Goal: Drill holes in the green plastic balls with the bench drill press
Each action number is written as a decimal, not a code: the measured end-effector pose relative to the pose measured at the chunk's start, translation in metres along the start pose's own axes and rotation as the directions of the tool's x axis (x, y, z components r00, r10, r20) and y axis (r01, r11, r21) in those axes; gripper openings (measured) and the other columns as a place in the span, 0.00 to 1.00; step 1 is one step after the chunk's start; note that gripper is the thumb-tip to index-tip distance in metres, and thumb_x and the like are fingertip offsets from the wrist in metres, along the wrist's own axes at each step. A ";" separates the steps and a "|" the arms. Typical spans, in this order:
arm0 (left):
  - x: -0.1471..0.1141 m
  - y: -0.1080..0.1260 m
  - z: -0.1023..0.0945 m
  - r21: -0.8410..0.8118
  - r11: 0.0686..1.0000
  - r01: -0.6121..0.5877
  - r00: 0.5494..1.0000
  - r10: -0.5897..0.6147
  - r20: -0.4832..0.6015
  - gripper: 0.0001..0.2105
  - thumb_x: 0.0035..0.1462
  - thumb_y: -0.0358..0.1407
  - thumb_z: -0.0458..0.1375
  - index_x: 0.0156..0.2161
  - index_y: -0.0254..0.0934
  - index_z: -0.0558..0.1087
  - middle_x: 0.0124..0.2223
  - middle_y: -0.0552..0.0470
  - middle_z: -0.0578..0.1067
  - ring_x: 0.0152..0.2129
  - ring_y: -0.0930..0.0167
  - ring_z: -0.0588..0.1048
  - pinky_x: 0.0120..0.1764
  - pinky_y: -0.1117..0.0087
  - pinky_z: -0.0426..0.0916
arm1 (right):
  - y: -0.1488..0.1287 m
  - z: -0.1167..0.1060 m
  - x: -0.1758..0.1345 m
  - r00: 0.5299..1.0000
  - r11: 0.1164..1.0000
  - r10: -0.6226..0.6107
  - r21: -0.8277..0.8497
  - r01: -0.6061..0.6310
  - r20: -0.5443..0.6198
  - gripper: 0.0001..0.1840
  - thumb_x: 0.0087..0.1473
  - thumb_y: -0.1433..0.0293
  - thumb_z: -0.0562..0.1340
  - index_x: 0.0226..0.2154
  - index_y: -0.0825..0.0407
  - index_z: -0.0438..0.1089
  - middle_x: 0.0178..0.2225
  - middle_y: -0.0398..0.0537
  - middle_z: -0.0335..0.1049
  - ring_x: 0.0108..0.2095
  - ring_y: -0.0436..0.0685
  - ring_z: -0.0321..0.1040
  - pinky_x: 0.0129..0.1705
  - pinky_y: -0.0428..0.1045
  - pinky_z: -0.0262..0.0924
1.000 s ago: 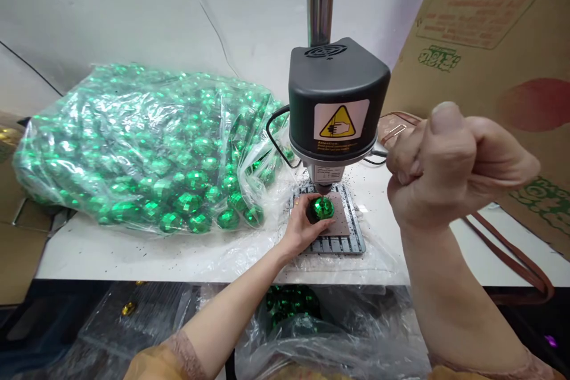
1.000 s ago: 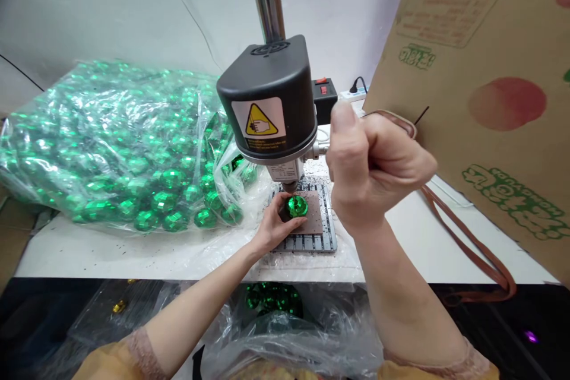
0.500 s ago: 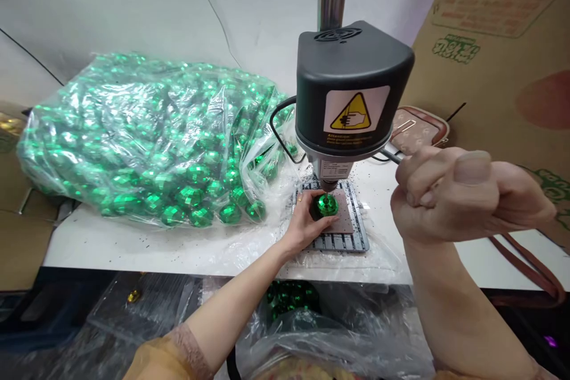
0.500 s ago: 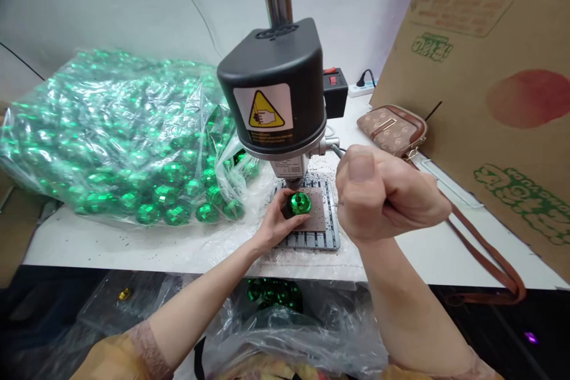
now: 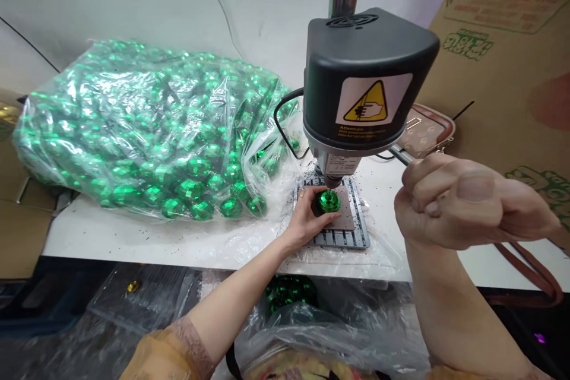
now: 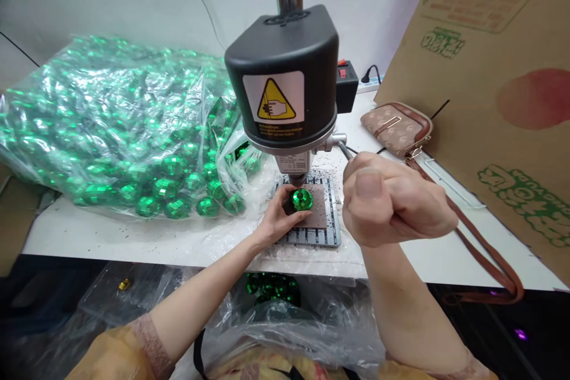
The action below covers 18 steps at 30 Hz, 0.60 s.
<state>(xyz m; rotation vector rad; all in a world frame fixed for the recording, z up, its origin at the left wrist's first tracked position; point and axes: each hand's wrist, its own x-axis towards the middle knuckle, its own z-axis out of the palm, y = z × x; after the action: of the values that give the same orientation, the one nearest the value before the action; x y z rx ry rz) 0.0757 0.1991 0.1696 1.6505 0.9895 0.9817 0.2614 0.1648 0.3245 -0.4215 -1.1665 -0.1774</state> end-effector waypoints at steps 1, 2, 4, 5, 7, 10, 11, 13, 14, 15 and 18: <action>0.000 0.000 0.000 0.000 1.000 0.002 1.000 -0.002 -0.002 0.33 0.53 0.43 0.87 0.60 0.45 0.79 0.57 0.45 0.82 0.58 0.52 0.80 0.65 0.48 0.75 | 0.000 0.000 0.000 1.000 1.000 -0.015 0.007 0.015 0.007 0.32 0.73 0.63 0.64 0.24 0.49 0.46 0.15 0.34 0.40 0.14 0.47 0.40 0.18 0.53 0.42; 0.000 0.000 0.000 0.000 1.000 0.002 1.000 -0.002 -0.003 0.33 0.54 0.43 0.87 0.60 0.44 0.79 0.57 0.45 0.82 0.58 0.52 0.80 0.65 0.48 0.75 | -0.001 0.000 0.000 0.999 0.999 -0.038 0.014 0.038 0.019 0.31 0.76 0.60 0.61 0.25 0.49 0.47 0.15 0.34 0.40 0.14 0.48 0.40 0.18 0.53 0.42; -0.001 0.001 0.000 -0.001 1.000 0.000 1.000 0.000 -0.002 0.33 0.54 0.42 0.86 0.61 0.44 0.79 0.57 0.44 0.82 0.58 0.52 0.80 0.64 0.47 0.75 | -0.002 0.000 0.002 0.995 0.997 -0.083 0.012 0.082 0.050 0.30 0.79 0.56 0.57 0.26 0.48 0.48 0.16 0.35 0.42 0.14 0.48 0.41 0.18 0.53 0.42; -0.001 0.001 0.000 -0.002 1.000 -0.003 1.000 0.003 -0.001 0.33 0.54 0.42 0.86 0.61 0.44 0.79 0.57 0.44 0.82 0.58 0.51 0.80 0.64 0.47 0.75 | -0.002 0.000 0.003 0.992 0.994 -0.107 0.008 0.107 0.068 0.29 0.79 0.57 0.56 0.27 0.48 0.48 0.17 0.35 0.43 0.14 0.48 0.42 0.18 0.53 0.42; 0.000 0.001 0.000 -0.004 1.000 -0.008 1.000 0.008 0.004 0.32 0.55 0.42 0.86 0.61 0.44 0.79 0.57 0.44 0.82 0.58 0.51 0.80 0.64 0.47 0.75 | -0.002 0.000 0.004 0.983 0.988 -0.152 0.008 0.152 0.099 0.26 0.77 0.62 0.58 0.28 0.48 0.49 0.18 0.34 0.45 0.14 0.47 0.42 0.18 0.53 0.42; 0.000 0.001 0.001 -0.005 1.000 -0.006 1.000 0.006 0.003 0.32 0.55 0.42 0.86 0.60 0.44 0.79 0.57 0.44 0.82 0.59 0.51 0.80 0.65 0.47 0.75 | 0.000 -0.003 0.003 0.981 0.984 -0.176 0.013 0.176 0.083 0.23 0.72 0.69 0.61 0.27 0.48 0.50 0.17 0.32 0.46 0.13 0.47 0.42 0.17 0.52 0.42; 0.000 0.001 0.001 -0.005 1.000 -0.005 1.000 0.005 0.000 0.32 0.55 0.42 0.86 0.60 0.44 0.79 0.57 0.44 0.82 0.59 0.51 0.80 0.65 0.47 0.74 | 0.000 -0.005 0.001 0.983 0.985 -0.170 0.011 0.170 0.075 0.23 0.70 0.70 0.62 0.27 0.48 0.51 0.17 0.31 0.46 0.12 0.47 0.41 0.17 0.52 0.42; 0.000 0.001 0.001 -0.004 1.000 -0.004 1.000 0.004 -0.003 0.32 0.54 0.42 0.86 0.60 0.44 0.79 0.57 0.45 0.82 0.59 0.52 0.80 0.66 0.47 0.74 | 0.000 -0.007 -0.004 0.985 0.989 -0.151 0.017 0.150 0.081 0.22 0.68 0.70 0.65 0.26 0.47 0.54 0.16 0.31 0.46 0.11 0.47 0.41 0.16 0.52 0.42; 0.000 0.001 0.000 -0.004 1.000 -0.005 1.000 0.004 -0.005 0.32 0.54 0.42 0.86 0.60 0.44 0.79 0.57 0.45 0.82 0.59 0.52 0.80 0.66 0.47 0.75 | -0.001 -0.008 -0.006 0.987 0.991 -0.132 0.019 0.131 0.087 0.23 0.68 0.70 0.65 0.26 0.48 0.55 0.15 0.30 0.46 0.11 0.47 0.41 0.16 0.51 0.42; 0.000 0.001 0.000 -0.002 1.000 -0.004 1.000 0.004 -0.006 0.32 0.54 0.42 0.86 0.59 0.44 0.79 0.57 0.45 0.82 0.59 0.52 0.80 0.66 0.47 0.75 | -0.003 -0.008 -0.007 0.990 0.994 -0.112 0.022 0.111 0.089 0.24 0.67 0.70 0.66 0.24 0.48 0.54 0.14 0.30 0.45 0.11 0.47 0.41 0.16 0.51 0.42; 0.001 0.003 0.001 0.013 1.000 0.004 1.000 -0.004 -0.012 0.32 0.52 0.41 0.87 0.59 0.44 0.79 0.57 0.46 0.83 0.59 0.52 0.81 0.66 0.47 0.75 | -0.013 0.000 0.001 0.999 0.999 0.035 -0.023 -0.034 0.035 0.34 0.68 0.65 0.68 0.22 0.50 0.46 0.14 0.33 0.45 0.12 0.46 0.42 0.17 0.52 0.41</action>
<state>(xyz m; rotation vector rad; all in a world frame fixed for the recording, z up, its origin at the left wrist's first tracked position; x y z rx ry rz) 0.0772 0.1988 0.1721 1.6549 1.0089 0.9859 0.2570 0.1533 0.3285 -0.4664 -1.1919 -0.1537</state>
